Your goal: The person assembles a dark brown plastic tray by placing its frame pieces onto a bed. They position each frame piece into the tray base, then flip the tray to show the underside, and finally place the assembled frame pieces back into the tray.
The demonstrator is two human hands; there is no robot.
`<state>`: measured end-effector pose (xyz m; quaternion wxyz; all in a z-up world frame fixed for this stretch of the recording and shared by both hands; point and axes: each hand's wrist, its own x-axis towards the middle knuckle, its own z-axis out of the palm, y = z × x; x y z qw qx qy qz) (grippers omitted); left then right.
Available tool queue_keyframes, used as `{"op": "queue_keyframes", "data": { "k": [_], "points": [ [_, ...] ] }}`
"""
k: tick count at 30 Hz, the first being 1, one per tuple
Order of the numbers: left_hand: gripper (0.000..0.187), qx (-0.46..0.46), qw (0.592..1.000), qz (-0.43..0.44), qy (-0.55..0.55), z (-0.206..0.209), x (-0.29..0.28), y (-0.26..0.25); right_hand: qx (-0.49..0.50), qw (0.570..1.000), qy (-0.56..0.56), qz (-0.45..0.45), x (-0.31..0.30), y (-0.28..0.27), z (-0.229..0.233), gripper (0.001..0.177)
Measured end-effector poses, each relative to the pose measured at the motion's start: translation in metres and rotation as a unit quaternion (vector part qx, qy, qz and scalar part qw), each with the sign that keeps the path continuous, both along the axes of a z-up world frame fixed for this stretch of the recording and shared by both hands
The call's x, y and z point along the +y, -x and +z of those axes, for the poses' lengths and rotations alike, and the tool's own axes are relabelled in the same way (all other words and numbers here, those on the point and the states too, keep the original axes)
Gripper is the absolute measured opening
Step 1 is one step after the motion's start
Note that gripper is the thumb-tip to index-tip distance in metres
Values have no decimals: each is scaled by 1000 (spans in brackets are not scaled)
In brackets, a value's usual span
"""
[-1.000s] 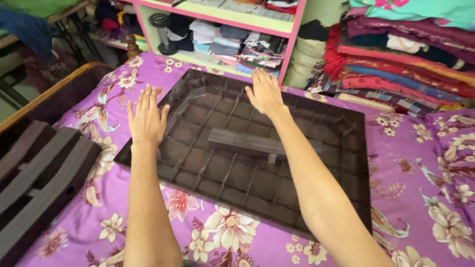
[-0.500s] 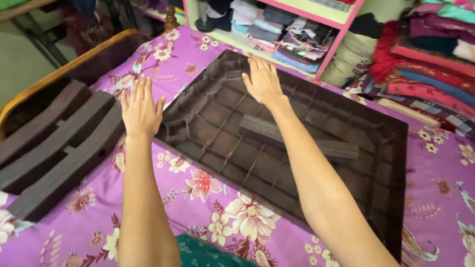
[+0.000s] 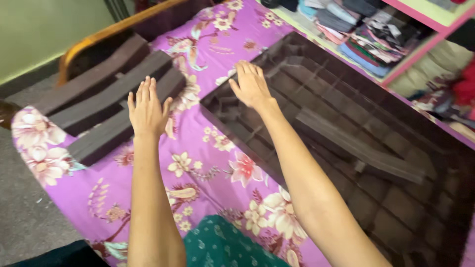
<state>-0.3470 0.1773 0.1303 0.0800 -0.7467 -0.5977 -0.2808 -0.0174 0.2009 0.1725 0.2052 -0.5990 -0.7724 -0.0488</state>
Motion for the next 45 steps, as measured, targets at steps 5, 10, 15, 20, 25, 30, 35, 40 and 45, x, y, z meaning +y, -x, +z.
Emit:
{"op": "queue_keyframes", "data": {
  "k": [5,10,15,20,25,30,35,40,45],
  "points": [
    [79,12,999,51,12,-27,1,59,-14,998,-2,61,28,69,-20,64],
    [86,32,994,96,51,-63,4,113,-39,992,14,120,44,126,-42,73],
    [86,45,983,138,111,-110,8,154,-38,985,52,158,48,163,-78,77],
    [102,27,973,167,159,-141,1,174,-36,982,90,163,58,185,-122,73],
    [110,34,985,153,67,-152,-7,184,-83,977,86,176,68,209,-163,81],
    [110,55,983,158,71,-142,1,199,-187,964,43,182,90,247,-174,107],
    [105,27,986,145,80,-126,7,204,-100,974,78,189,104,275,-164,120],
    [99,14,990,135,39,-123,10,205,-117,968,38,217,113,277,-160,119],
    [97,27,991,121,45,-124,14,210,-193,950,14,244,126,288,-169,124]
  ]
}}
